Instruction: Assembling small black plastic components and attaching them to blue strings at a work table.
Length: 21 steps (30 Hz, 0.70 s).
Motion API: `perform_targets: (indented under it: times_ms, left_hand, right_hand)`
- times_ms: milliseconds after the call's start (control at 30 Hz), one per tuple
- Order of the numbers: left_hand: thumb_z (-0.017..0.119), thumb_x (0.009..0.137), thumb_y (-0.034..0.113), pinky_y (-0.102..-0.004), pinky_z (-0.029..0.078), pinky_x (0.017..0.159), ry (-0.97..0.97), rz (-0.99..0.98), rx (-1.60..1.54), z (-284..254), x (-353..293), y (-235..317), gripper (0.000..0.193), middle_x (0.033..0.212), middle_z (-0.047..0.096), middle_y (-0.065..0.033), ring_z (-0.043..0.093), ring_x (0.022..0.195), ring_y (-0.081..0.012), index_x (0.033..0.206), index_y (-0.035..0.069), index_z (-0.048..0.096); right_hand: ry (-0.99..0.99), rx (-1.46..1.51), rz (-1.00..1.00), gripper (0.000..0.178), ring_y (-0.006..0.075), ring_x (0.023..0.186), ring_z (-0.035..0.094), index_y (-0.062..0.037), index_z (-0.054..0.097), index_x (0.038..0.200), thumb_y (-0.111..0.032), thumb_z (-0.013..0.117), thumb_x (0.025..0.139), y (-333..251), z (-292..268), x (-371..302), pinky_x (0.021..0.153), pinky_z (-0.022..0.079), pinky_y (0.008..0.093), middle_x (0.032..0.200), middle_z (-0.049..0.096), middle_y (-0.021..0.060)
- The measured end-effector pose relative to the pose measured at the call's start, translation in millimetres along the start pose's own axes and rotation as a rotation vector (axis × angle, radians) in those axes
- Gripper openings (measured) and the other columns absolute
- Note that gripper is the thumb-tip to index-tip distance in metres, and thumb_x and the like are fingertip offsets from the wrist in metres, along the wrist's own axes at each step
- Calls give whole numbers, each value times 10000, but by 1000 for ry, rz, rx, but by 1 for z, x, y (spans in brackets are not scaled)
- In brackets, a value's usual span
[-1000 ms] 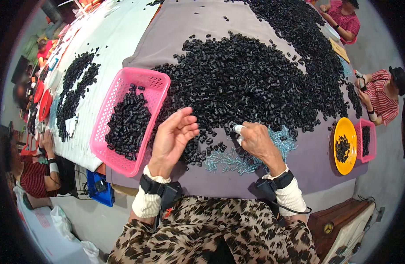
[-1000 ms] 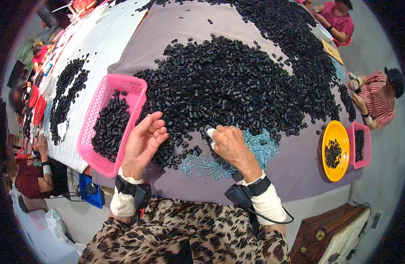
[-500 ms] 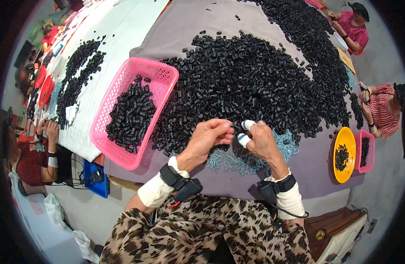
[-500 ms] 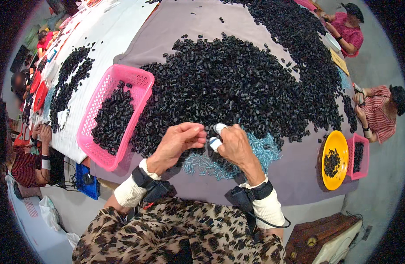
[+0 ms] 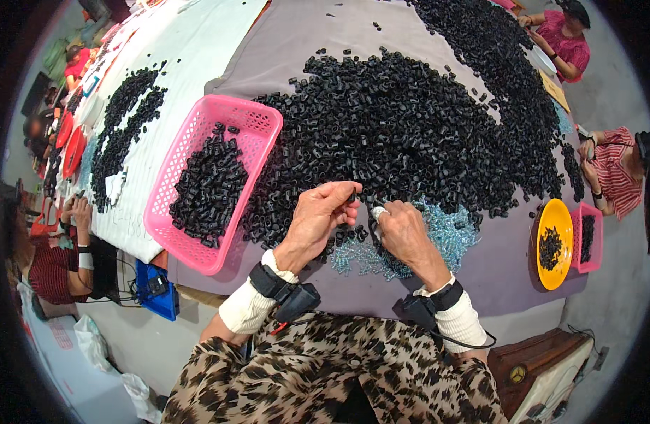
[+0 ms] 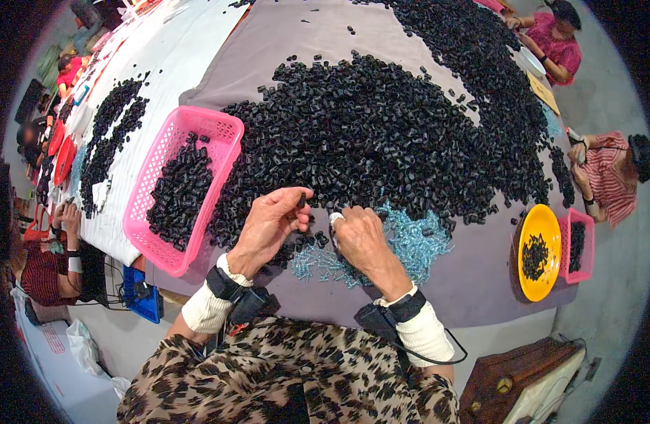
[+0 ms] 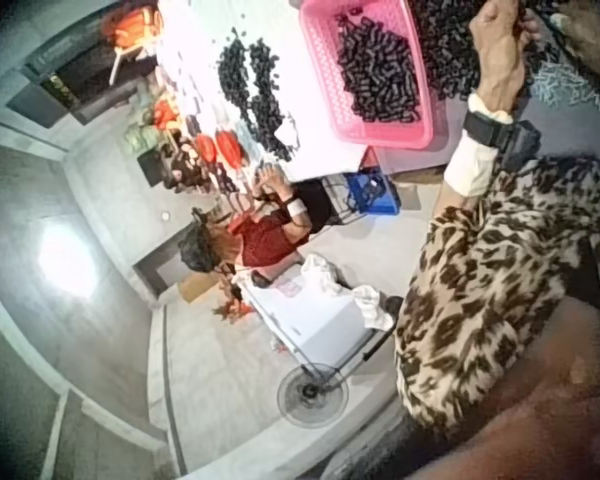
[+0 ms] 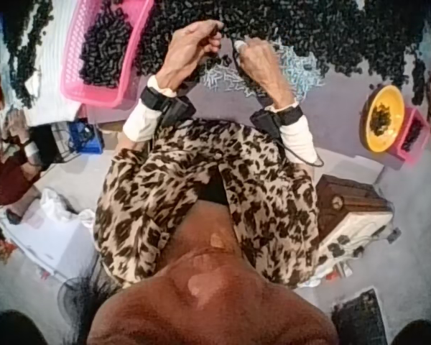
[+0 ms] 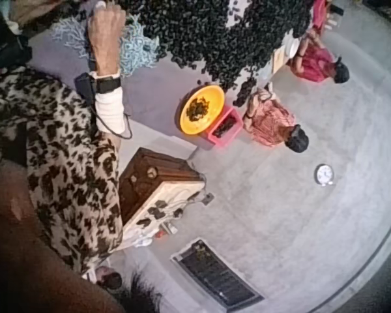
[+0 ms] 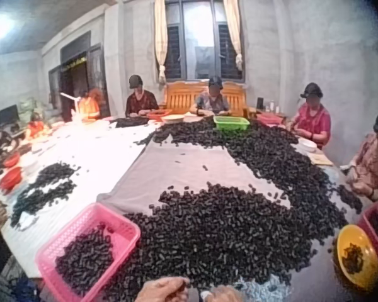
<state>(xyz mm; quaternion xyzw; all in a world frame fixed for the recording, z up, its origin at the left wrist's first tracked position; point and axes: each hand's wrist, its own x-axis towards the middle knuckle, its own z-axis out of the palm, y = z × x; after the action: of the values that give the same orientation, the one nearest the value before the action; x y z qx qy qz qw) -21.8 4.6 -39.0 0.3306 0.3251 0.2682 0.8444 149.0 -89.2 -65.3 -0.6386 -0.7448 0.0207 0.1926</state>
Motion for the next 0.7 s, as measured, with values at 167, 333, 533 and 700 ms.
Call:
perform_targets:
  times_ms: [167, 333, 533, 700]
  left_hand:
    - [605, 910, 120, -263, 521, 695, -40, 17, 100, 1, -8, 5, 239, 881, 639, -68, 601, 746, -122, 1091, -36, 614]
    - [655, 849, 40, -232, 493, 713, -107, 137, 370, -1, -9, 1, 233, 880, 642, -51, 595, 734, -103, 1074, -18, 642]
    - [696, 800, 47, -223, 461, 660, -122, 382, 639, 7, -7, -3, 223, 845, 590, -19, 559, 731, -87, 1021, 15, 683]
    - [687, 758, 27, -262, 471, 638, -100, 560, 927, 13, -9, 1, 215, 816, 609, -76, 587, 709, -158, 972, 11, 685]
  right_hand:
    - [13, 41, -6, 60, 308, 718, 585, -11, 576, 683, -36, 629, 677, 7, -2, 3, 636, 434, 414, 717, 594, 149]
    - [125, 375, 69, 96, 348, 691, 539, -5, 560, 720, -58, 640, 722, -6, -54, 15, 636, 404, 406, 687, 564, 154]
    - [105, 313, -85, 159, 312, 651, 520, -25, 512, 702, -7, 659, 644, -9, -64, 23, 662, 370, 382, 661, 532, 122]
    - [79, 250, -143, 134, 323, 672, 551, -24, 517, 707, 11, 634, 651, -12, -67, 27, 667, 376, 393, 664, 548, 123]
